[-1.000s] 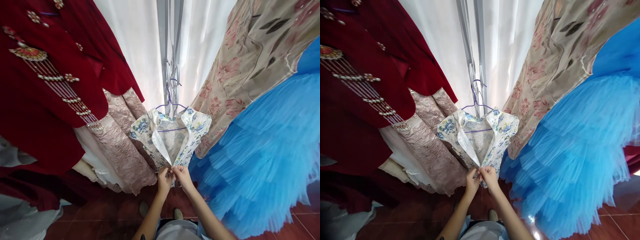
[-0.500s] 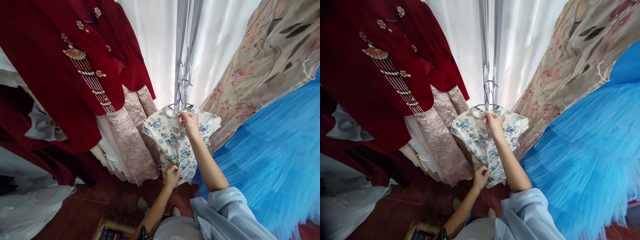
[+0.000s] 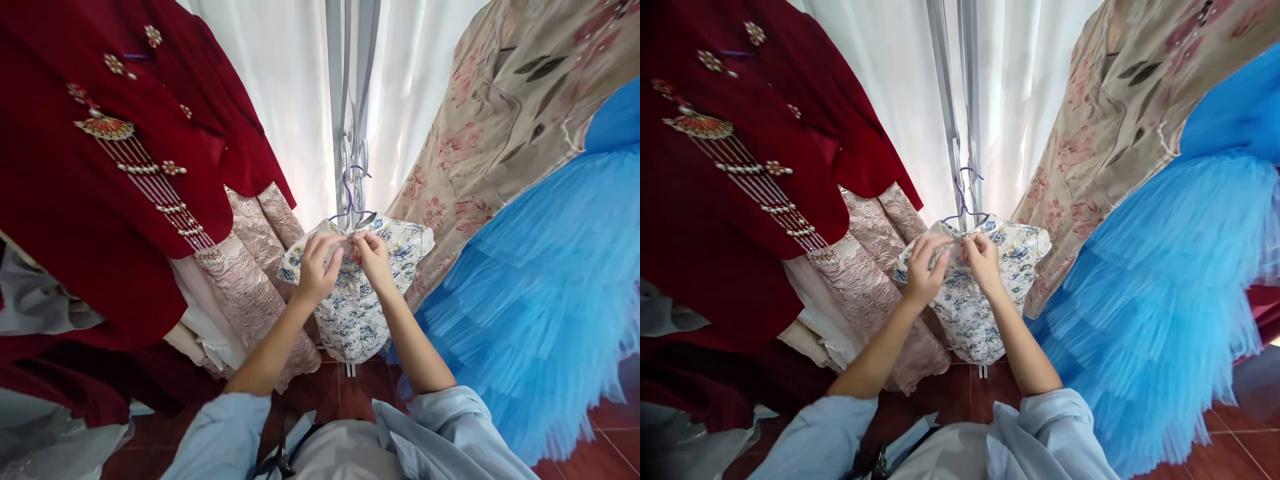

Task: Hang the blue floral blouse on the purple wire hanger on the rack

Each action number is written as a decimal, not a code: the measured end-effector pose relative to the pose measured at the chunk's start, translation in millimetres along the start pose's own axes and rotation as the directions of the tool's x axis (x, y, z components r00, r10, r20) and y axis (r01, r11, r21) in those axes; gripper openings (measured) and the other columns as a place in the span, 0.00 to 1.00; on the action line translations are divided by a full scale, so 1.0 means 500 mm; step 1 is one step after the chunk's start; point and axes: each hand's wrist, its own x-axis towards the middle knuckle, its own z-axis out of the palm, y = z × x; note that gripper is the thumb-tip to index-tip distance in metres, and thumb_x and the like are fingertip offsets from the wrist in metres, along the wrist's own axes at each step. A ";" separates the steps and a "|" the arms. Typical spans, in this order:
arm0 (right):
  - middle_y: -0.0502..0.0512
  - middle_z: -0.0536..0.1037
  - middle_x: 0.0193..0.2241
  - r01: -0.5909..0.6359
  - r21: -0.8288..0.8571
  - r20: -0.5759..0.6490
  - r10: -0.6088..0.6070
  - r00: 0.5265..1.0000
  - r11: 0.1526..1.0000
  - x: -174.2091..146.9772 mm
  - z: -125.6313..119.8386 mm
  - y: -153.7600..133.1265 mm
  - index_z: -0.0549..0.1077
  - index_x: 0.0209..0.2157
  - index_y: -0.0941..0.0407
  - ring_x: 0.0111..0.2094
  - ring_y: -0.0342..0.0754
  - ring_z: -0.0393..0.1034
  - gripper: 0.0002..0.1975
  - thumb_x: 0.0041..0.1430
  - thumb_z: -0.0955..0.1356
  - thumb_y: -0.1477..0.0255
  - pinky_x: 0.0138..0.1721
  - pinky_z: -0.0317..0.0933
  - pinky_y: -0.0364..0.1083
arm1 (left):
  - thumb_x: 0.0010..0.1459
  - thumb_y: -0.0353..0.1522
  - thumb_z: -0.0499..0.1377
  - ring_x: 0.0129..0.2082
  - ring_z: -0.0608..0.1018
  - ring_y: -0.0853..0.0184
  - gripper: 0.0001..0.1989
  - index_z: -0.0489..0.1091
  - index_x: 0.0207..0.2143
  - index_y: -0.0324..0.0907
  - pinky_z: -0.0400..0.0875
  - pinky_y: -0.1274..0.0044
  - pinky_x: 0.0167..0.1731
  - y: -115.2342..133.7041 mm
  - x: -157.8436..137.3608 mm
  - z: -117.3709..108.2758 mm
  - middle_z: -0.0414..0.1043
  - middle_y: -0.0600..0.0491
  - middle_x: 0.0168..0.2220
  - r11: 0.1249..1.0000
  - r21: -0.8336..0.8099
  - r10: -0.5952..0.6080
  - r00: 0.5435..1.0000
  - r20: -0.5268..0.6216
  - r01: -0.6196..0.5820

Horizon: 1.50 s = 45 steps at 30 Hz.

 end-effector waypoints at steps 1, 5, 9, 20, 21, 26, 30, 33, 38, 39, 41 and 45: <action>0.45 0.67 0.15 0.024 0.006 -0.005 -0.024 1.000 1.000 -0.003 0.004 0.004 0.68 0.25 0.55 0.17 0.40 0.57 0.14 0.61 0.67 0.62 0.21 0.52 0.41 | 0.68 0.32 0.53 0.52 0.74 0.61 0.12 0.73 0.50 0.42 0.69 0.67 0.55 0.006 0.055 -0.006 0.74 0.46 0.49 0.999 0.009 0.050 0.995 0.090 -0.051; 0.46 0.68 0.16 0.058 -0.059 -0.033 -0.060 0.998 0.997 -0.011 0.006 0.016 0.65 0.22 0.55 0.18 0.40 0.57 0.17 0.63 0.66 0.62 0.22 0.52 0.41 | 0.66 0.31 0.54 0.36 0.77 0.64 0.10 0.75 0.37 0.40 0.71 0.73 0.39 0.001 0.169 0.013 0.77 0.50 0.37 0.994 0.096 -0.006 0.876 0.481 -0.046; 0.46 0.67 0.15 0.067 -0.159 -0.095 -0.083 0.992 0.985 -0.004 -0.003 0.024 0.63 0.19 0.54 0.20 0.40 0.59 0.18 0.60 0.67 0.64 0.24 0.54 0.41 | 0.66 0.30 0.53 0.34 0.76 0.65 0.12 0.75 0.33 0.39 0.67 0.74 0.35 -0.025 0.175 0.045 0.75 0.50 0.34 0.978 0.117 0.084 0.836 0.542 -0.174; 0.47 0.65 0.13 -0.308 -0.265 -0.181 0.266 0.947 0.914 -0.143 -0.063 0.223 0.66 0.18 0.55 0.18 0.42 0.59 0.17 0.54 0.65 0.61 0.23 0.52 0.42 | 0.67 0.35 0.57 0.32 0.75 0.66 0.12 0.77 0.35 0.39 0.66 0.75 0.34 -0.042 0.211 0.016 0.77 0.50 0.34 0.978 0.075 0.152 0.911 0.383 -0.195; 0.47 0.64 0.12 -0.344 -0.261 -0.192 0.301 0.934 0.902 -0.177 -0.066 0.248 0.66 0.17 0.55 0.18 0.42 0.58 0.18 0.54 0.65 0.59 0.23 0.51 0.43 | 0.66 0.35 0.57 0.31 0.75 0.67 0.12 0.77 0.34 0.40 0.66 0.75 0.34 -0.044 0.209 0.012 0.78 0.51 0.33 0.988 0.042 0.126 0.922 0.366 -0.152; 0.47 0.66 0.13 -0.421 -0.188 -0.127 0.403 0.906 0.887 -0.295 -0.075 0.317 0.71 0.25 0.57 0.17 0.43 0.57 0.20 0.54 0.67 0.52 0.21 0.52 0.43 | 0.63 0.37 0.62 0.21 0.69 0.73 0.10 0.77 0.34 0.39 0.63 0.79 0.25 -0.091 0.208 -0.032 0.70 0.55 0.22 0.952 -0.212 -0.180 0.964 0.194 0.220; 0.47 0.70 0.15 -0.512 -0.055 -0.086 0.507 0.858 0.857 -0.322 -0.110 0.334 0.74 0.35 0.58 0.16 0.41 0.55 0.26 0.51 0.69 0.47 0.20 0.51 0.42 | 0.63 0.39 0.63 0.15 0.60 0.77 0.13 0.73 0.31 0.39 0.57 0.83 0.18 -0.165 0.207 -0.120 0.57 0.61 0.16 0.705 -0.463 -0.507 0.838 0.199 0.537; 0.47 0.70 0.16 -0.587 -0.046 -0.097 0.581 0.808 0.808 -0.343 -0.149 0.350 0.73 0.33 0.59 0.15 0.39 0.52 0.27 0.47 0.70 0.48 0.19 0.48 0.41 | 0.65 0.41 0.61 0.12 0.52 0.77 0.15 0.69 0.29 0.41 0.51 0.84 0.13 -0.212 0.170 -0.176 0.48 0.64 0.15 0.439 -0.586 -0.680 0.678 0.278 0.681; 0.47 0.69 0.14 -0.666 -0.075 -0.061 0.663 0.746 0.742 -0.405 -0.179 0.373 0.73 0.29 0.59 0.13 0.38 0.51 0.27 0.43 0.70 0.47 0.16 0.44 0.40 | 0.65 0.44 0.59 0.10 0.42 0.81 0.20 0.62 0.26 0.42 0.40 0.85 0.09 -0.227 0.046 -0.143 0.44 0.67 0.16 0.226 -0.732 -0.803 0.548 0.233 0.643; 0.48 0.69 0.15 -0.661 -0.081 -0.046 0.659 0.750 0.746 -0.415 -0.179 0.372 0.73 0.29 0.59 0.13 0.39 0.51 0.27 0.44 0.70 0.47 0.16 0.45 0.41 | 0.65 0.45 0.59 0.10 0.43 0.81 0.20 0.62 0.26 0.42 0.40 0.86 0.09 -0.217 0.018 -0.118 0.44 0.67 0.16 0.208 -0.739 -0.814 0.533 0.232 0.640; 0.50 0.72 0.18 -0.598 -0.094 -0.020 0.599 0.800 0.796 -0.428 -0.175 0.363 0.75 0.34 0.59 0.16 0.42 0.59 0.26 0.49 0.69 0.48 0.19 0.53 0.42 | 0.63 0.46 0.61 0.09 0.43 0.81 0.20 0.61 0.27 0.42 0.39 0.85 0.08 -0.185 -0.038 -0.056 0.45 0.67 0.14 0.120 -0.747 -0.847 0.460 0.266 0.653; 0.63 0.77 0.50 -0.247 -0.258 0.089 0.278 0.956 0.934 -0.418 -0.156 0.314 0.70 0.57 0.55 0.48 0.55 0.74 0.30 0.55 0.72 0.58 0.49 0.68 0.52 | 0.55 0.48 0.65 0.09 0.50 0.78 0.20 0.66 0.30 0.43 0.47 0.84 0.10 -0.073 -0.144 0.077 0.51 0.66 0.13 0.094 -0.762 -0.798 0.505 0.327 0.641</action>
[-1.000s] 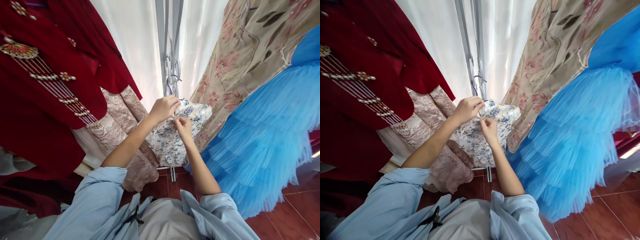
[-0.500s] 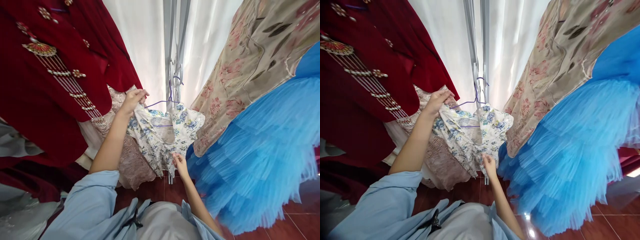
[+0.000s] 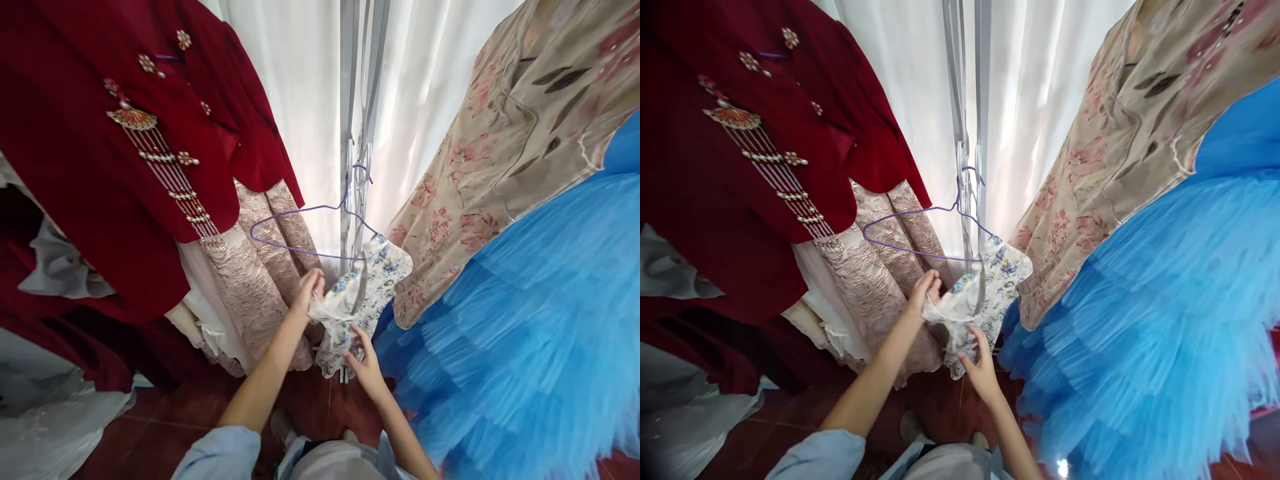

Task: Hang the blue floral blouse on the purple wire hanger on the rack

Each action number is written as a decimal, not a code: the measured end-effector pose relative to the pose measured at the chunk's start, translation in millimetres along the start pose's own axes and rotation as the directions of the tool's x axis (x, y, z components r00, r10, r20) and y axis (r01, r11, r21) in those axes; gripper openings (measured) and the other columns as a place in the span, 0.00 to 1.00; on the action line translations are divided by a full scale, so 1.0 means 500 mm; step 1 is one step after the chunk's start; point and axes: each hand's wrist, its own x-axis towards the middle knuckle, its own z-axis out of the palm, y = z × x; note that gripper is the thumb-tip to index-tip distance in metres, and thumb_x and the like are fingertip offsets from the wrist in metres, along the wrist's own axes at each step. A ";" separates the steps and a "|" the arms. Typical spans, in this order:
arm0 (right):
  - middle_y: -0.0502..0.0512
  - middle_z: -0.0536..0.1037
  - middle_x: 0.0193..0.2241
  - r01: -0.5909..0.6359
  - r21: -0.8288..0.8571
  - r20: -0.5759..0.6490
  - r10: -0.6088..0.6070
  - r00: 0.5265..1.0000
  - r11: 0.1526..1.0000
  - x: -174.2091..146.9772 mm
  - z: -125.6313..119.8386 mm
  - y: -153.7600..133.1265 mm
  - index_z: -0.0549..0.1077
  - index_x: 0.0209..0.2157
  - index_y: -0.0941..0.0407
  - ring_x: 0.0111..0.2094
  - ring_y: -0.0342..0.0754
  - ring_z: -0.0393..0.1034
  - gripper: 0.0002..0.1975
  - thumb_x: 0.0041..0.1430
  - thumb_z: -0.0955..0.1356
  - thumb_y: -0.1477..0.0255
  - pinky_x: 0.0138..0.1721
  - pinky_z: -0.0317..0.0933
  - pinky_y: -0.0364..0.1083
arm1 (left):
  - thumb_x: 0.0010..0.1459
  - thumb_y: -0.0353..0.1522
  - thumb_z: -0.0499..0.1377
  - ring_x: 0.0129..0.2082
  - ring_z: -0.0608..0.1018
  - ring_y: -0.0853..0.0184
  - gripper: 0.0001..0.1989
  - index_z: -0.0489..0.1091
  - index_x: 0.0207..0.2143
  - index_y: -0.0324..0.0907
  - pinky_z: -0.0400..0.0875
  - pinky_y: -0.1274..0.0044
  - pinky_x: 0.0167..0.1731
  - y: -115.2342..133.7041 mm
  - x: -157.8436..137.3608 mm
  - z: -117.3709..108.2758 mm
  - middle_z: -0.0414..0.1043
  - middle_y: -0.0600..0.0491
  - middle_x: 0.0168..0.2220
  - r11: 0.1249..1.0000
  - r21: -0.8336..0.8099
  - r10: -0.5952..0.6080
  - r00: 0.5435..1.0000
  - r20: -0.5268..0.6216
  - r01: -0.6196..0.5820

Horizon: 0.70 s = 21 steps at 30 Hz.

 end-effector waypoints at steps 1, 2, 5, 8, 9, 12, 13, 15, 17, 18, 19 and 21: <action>0.64 0.73 0.57 0.076 -0.064 0.026 -0.075 0.997 0.995 0.003 0.001 -0.017 0.67 0.61 0.54 0.55 0.58 0.70 0.34 0.53 0.73 0.60 0.55 0.65 0.54 | 0.54 0.49 0.66 0.11 0.55 0.78 0.20 0.68 0.31 0.42 0.50 0.84 0.12 -0.032 -0.027 0.023 0.55 0.64 0.14 0.998 0.046 0.041 0.998 0.053 -0.043; 0.64 0.70 0.60 0.128 -0.115 0.040 -0.124 0.992 0.985 0.007 0.002 -0.034 0.66 0.62 0.53 0.59 0.60 0.66 0.37 0.52 0.74 0.61 0.59 0.62 0.56 | 0.55 0.49 0.65 0.13 0.58 0.77 0.20 0.69 0.31 0.41 0.54 0.84 0.14 -0.058 -0.054 0.045 0.59 0.62 0.15 0.990 0.119 0.059 0.991 0.122 -0.074; 0.65 0.75 0.53 0.160 -0.168 -0.034 -0.167 0.985 0.973 0.017 -0.001 -0.071 0.74 0.53 0.56 0.57 0.62 0.66 0.25 0.54 0.72 0.64 0.59 0.60 0.58 | 0.59 0.45 0.62 0.19 0.68 0.73 0.17 0.75 0.31 0.40 0.63 0.81 0.22 -0.103 -0.111 0.100 0.67 0.56 0.20 0.915 0.363 0.031 0.927 0.375 -0.177; 0.60 0.79 0.38 0.091 -0.105 -0.067 -0.098 0.993 0.990 0.020 -0.018 -0.090 0.78 0.35 0.57 0.44 0.57 0.71 0.10 0.58 0.69 0.65 0.49 0.66 0.53 | 0.62 0.43 0.59 0.26 0.73 0.69 0.16 0.77 0.35 0.39 0.68 0.78 0.29 -0.108 -0.124 0.120 0.73 0.53 0.26 0.827 0.499 -0.055 0.846 0.531 -0.259; 0.57 0.77 0.31 0.045 -0.060 -0.047 -0.048 0.998 0.997 0.019 -0.026 -0.095 0.76 0.31 0.57 0.37 0.54 0.71 0.11 0.59 0.68 0.64 0.43 0.66 0.50 | 0.62 0.43 0.59 0.27 0.73 0.69 0.17 0.78 0.36 0.39 0.68 0.78 0.30 -0.105 -0.120 0.118 0.74 0.52 0.28 0.805 0.525 -0.078 0.827 0.557 -0.277; 0.50 0.70 0.21 -0.091 0.092 0.004 0.091 0.996 0.992 0.010 -0.057 -0.120 0.73 0.26 0.57 0.25 0.45 0.62 0.17 0.60 0.67 0.59 0.29 0.60 0.44 | 0.61 0.47 0.60 0.33 0.73 0.67 0.21 0.77 0.42 0.38 0.68 0.77 0.36 -0.103 -0.100 0.087 0.76 0.49 0.38 0.764 0.561 -0.171 0.737 0.654 -0.320; 0.49 0.71 0.21 -0.119 0.137 0.016 0.118 0.993 0.983 0.007 -0.068 -0.133 0.74 0.27 0.58 0.25 0.44 0.61 0.17 0.60 0.68 0.58 0.29 0.59 0.43 | 0.60 0.49 0.61 0.36 0.73 0.66 0.24 0.77 0.45 0.39 0.68 0.76 0.39 -0.108 -0.095 0.069 0.76 0.48 0.41 0.772 0.562 -0.235 0.688 0.687 -0.297; 0.50 0.74 0.25 -0.163 0.227 0.028 0.161 0.987 0.960 0.002 -0.089 -0.163 0.76 0.30 0.58 0.27 0.45 0.63 0.16 0.59 0.70 0.57 0.31 0.60 0.43 | 0.55 0.55 0.62 0.40 0.73 0.64 0.30 0.76 0.45 0.38 0.68 0.75 0.42 -0.125 -0.093 0.027 0.75 0.48 0.42 0.801 0.577 -0.397 0.578 0.713 -0.162; 0.51 0.76 0.27 -0.218 0.317 0.037 0.217 0.975 0.923 -0.002 -0.109 -0.194 0.77 0.33 0.57 0.28 0.45 0.65 0.16 0.56 0.73 0.58 0.31 0.61 0.42 | 0.49 0.59 0.64 0.37 0.73 0.64 0.33 0.76 0.40 0.37 0.68 0.74 0.40 -0.147 -0.099 -0.020 0.75 0.49 0.37 0.783 0.622 -0.546 0.495 0.676 0.014; 0.50 0.76 0.27 -0.247 0.355 0.045 0.248 0.968 0.902 -0.003 -0.120 -0.208 0.77 0.33 0.57 0.27 0.44 0.66 0.16 0.54 0.75 0.58 0.30 0.60 0.42 | 0.47 0.58 0.66 0.35 0.73 0.64 0.33 0.76 0.37 0.36 0.68 0.74 0.39 -0.156 -0.103 -0.043 0.74 0.50 0.34 0.762 0.644 -0.595 0.472 0.651 0.072; 0.50 0.76 0.26 -0.274 0.381 0.056 0.273 0.960 0.883 -0.004 -0.132 -0.219 0.77 0.32 0.57 0.27 0.44 0.66 0.16 0.52 0.76 0.58 0.29 0.60 0.41 | 0.46 0.57 0.67 0.33 0.72 0.65 0.32 0.77 0.35 0.36 0.68 0.75 0.38 -0.163 -0.105 -0.065 0.74 0.51 0.33 0.742 0.664 -0.621 0.468 0.628 0.092; 0.51 0.76 0.25 -0.300 0.404 0.057 0.304 0.951 0.864 -0.007 -0.158 -0.231 0.77 0.30 0.57 0.25 0.44 0.66 0.17 0.49 0.78 0.58 0.28 0.61 0.41 | 0.47 0.52 0.69 0.31 0.71 0.67 0.26 0.77 0.33 0.37 0.67 0.76 0.35 -0.166 -0.105 -0.103 0.73 0.53 0.30 0.710 0.704 -0.613 0.523 0.593 0.034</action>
